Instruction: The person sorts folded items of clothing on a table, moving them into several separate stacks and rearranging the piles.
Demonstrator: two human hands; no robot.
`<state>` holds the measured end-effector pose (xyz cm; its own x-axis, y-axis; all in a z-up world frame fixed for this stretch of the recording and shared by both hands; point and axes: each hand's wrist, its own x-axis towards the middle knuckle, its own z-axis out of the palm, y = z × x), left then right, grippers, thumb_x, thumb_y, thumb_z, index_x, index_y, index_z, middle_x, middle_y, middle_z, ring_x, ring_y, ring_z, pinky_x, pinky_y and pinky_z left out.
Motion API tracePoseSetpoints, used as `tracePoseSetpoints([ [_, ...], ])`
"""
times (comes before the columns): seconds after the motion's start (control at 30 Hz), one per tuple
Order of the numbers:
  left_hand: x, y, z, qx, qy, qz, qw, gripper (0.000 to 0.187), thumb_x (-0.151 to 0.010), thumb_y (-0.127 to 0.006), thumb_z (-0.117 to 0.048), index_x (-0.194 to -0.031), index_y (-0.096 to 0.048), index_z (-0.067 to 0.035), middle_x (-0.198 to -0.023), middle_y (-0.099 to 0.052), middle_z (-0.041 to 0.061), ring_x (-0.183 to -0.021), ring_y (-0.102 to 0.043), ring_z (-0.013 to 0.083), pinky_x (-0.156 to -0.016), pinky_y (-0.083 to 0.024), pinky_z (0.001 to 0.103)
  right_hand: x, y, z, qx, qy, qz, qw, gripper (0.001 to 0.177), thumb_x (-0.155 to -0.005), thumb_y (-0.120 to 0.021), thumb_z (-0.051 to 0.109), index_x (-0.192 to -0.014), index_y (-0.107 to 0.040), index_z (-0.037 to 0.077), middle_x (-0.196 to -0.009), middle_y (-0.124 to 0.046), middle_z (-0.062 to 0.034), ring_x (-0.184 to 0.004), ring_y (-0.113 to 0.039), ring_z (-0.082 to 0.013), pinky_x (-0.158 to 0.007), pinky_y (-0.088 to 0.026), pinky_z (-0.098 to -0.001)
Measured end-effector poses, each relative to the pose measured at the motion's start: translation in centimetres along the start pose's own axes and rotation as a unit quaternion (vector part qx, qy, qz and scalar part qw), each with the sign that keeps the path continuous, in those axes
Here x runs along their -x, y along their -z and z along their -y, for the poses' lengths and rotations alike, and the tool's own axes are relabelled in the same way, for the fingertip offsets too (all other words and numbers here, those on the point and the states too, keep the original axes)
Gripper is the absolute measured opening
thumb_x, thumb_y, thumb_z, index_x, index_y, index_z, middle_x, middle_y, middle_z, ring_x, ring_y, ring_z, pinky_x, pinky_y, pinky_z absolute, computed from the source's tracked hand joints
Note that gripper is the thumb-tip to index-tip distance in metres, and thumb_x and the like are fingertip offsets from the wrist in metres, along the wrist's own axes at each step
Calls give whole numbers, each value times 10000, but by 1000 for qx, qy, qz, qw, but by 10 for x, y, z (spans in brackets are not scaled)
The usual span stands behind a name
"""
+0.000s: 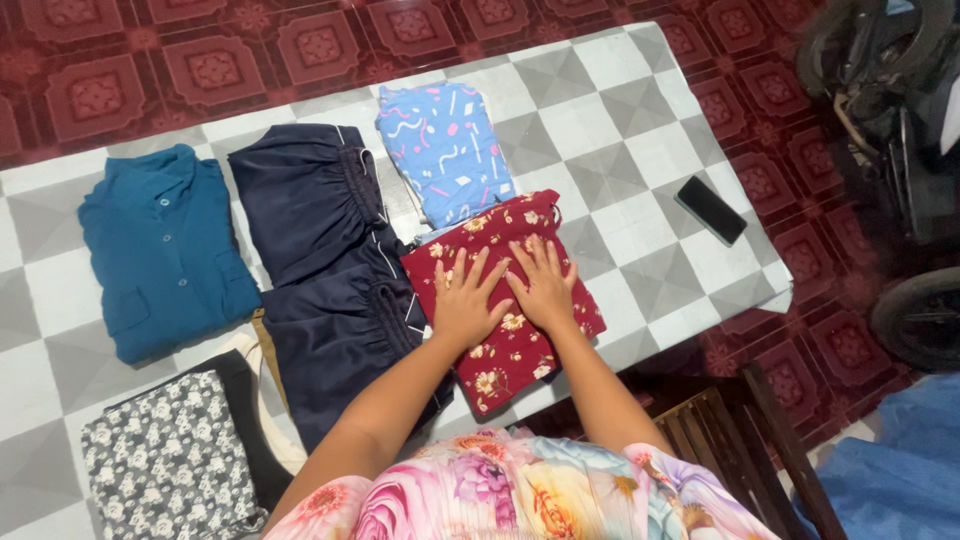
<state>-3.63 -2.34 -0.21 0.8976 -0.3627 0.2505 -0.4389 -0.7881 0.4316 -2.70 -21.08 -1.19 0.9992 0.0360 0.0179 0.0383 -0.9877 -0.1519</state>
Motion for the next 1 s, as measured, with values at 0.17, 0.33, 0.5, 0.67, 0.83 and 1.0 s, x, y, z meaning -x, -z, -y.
tracePoseSetpoints([
  [0.17,-5,-5,7,-17,-30,2,999,772,-874,-627,-629,-1550,-424,-316,-1639,-326,85,-1512,-240,423,-1194,-116,680,5,4,-8,-121,-159,14,980,635,-962,-524,570,-1553,-342,424,-1698,-253,-36,-1535,-189,-413,-1128,-153,-730],
  [0.33,-8,6,3,-5,-8,38,999,873,-810,-634,-703,-1556,-405,-311,-1640,-297,107,-1492,-200,485,-1152,-101,720,-26,3,-17,-75,-183,-43,979,607,-1008,-543,508,-1551,-419,267,-1633,-348,-134,-1490,-285,-453,-1144,-146,-758],
  [0.5,-12,11,1,-21,9,79,997,922,-788,-611,-745,-1562,-380,-302,-1648,-260,119,-1492,-156,502,-1134,-66,741,-85,13,12,-166,23,-216,962,531,-968,-677,285,-1446,-547,92,-1559,-441,-236,-1461,-393,-445,-1200,-309,-584],
  [0.67,-11,8,5,-36,-1,112,993,888,-822,-586,-764,-1536,-400,-269,-1657,-258,129,-1502,-144,518,-1150,-55,737,-155,2,48,-52,243,4,969,617,-847,-753,104,-1434,-596,215,-1606,-466,-117,-1549,-360,-366,-1251,-305,-536],
  [0.83,-11,3,8,-2,-7,70,998,912,-804,-595,-751,-1546,-432,-246,-1638,-268,144,-1479,-170,522,-1131,-73,743,-173,-1,74,3,187,156,970,846,-722,-891,264,-1459,-486,359,-1662,-255,-40,-1548,-144,-365,-1146,-110,-755],
  [1.0,-14,1,13,-3,-1,72,997,885,-827,-596,-741,-1530,-443,-225,-1645,-267,143,-1482,-173,531,-1142,-70,739,-181,7,87,31,154,184,970,1000,-672,-918,282,-1506,-389,437,-1692,-153,13,-1561,-88,-338,-1138,-73,-785],
])
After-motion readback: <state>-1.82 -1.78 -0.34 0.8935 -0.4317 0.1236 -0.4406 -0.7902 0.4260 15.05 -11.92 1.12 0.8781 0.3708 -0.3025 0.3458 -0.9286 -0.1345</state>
